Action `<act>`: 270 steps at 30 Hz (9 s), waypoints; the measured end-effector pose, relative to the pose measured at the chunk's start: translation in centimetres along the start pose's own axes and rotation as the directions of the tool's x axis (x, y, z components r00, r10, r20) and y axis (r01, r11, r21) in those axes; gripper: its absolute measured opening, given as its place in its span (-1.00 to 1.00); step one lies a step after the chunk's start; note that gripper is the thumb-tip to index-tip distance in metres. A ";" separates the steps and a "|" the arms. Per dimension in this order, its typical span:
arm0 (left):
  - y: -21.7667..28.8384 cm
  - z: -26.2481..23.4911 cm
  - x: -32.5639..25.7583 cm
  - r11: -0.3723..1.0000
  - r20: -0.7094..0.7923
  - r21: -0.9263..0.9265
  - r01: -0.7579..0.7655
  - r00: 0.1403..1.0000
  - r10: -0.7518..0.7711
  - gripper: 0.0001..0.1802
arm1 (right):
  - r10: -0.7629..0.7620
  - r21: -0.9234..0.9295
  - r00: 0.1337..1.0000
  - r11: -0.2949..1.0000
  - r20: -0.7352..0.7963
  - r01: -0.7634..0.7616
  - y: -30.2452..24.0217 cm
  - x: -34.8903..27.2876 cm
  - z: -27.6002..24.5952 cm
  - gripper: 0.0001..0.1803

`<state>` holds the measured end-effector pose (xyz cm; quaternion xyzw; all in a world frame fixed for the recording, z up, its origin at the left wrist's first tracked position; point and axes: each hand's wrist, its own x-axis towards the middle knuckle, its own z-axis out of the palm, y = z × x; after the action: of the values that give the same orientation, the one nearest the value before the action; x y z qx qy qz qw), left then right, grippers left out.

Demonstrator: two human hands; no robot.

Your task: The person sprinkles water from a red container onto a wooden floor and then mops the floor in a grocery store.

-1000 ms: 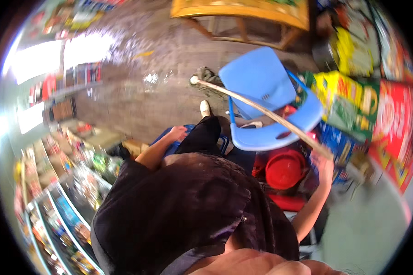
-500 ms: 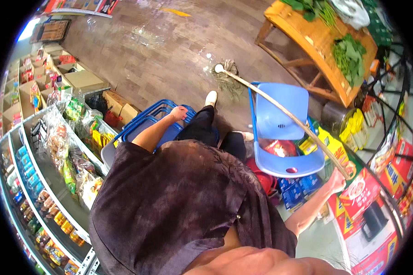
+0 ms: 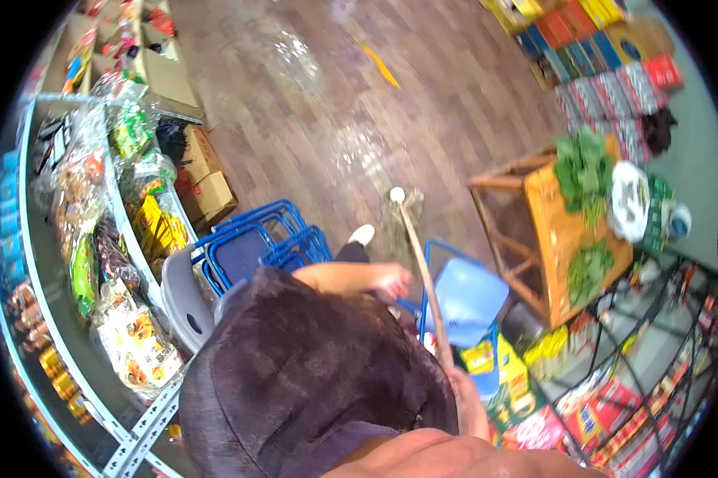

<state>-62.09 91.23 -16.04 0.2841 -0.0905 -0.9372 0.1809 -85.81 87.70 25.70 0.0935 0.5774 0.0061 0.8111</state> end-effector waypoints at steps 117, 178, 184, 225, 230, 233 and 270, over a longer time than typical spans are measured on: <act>78.0 -114.1 -159.6 0.837 -0.972 -0.124 -0.532 0.235 0.005 -0.71 | -0.190 -0.906 0.912 0.156 0.364 0.394 -46.7 110.6 246.9 -0.73; 103.3 -118.3 -148.1 -0.352 -0.413 0.713 0.607 0.769 0.489 -0.76 | -0.255 -0.561 0.882 -0.828 0.395 0.011 -32.8 73.3 199.4 -0.83; 95.8 -97.1 -131.3 -0.119 -0.214 0.959 0.256 0.934 0.285 -0.78 | -0.413 -0.641 0.907 -0.719 0.084 -0.268 -29.3 53.8 184.2 -0.73; 94.1 -90.9 -119.8 -0.206 -0.107 0.962 0.180 0.940 0.323 -0.76 | -0.577 -0.975 0.797 -0.212 0.179 0.066 -26.7 59.6 161.2 -0.66; 88.7 -76.2 -114.1 0.096 0.433 0.838 -0.537 0.762 0.481 -0.86 | -0.552 -0.919 0.756 0.052 -0.353 -0.392 -22.4 40.5 166.5 -0.69; 88.5 -71.9 -113.0 -0.078 0.623 0.763 -0.642 0.698 0.353 -0.86 | -0.515 -0.860 0.700 0.175 -0.495 -0.479 -20.3 37.0 171.1 -0.69; 85.6 -76.6 -95.1 -0.424 -0.390 0.779 0.462 0.886 0.249 -0.68 | -0.627 -0.989 0.770 -0.142 0.117 0.034 -25.2 56.7 131.7 -0.74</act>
<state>79.39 44.62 -8.19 0.5003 -0.7598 -0.3454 -0.2304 54.14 50.55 10.24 -0.6706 0.5489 0.2156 0.4500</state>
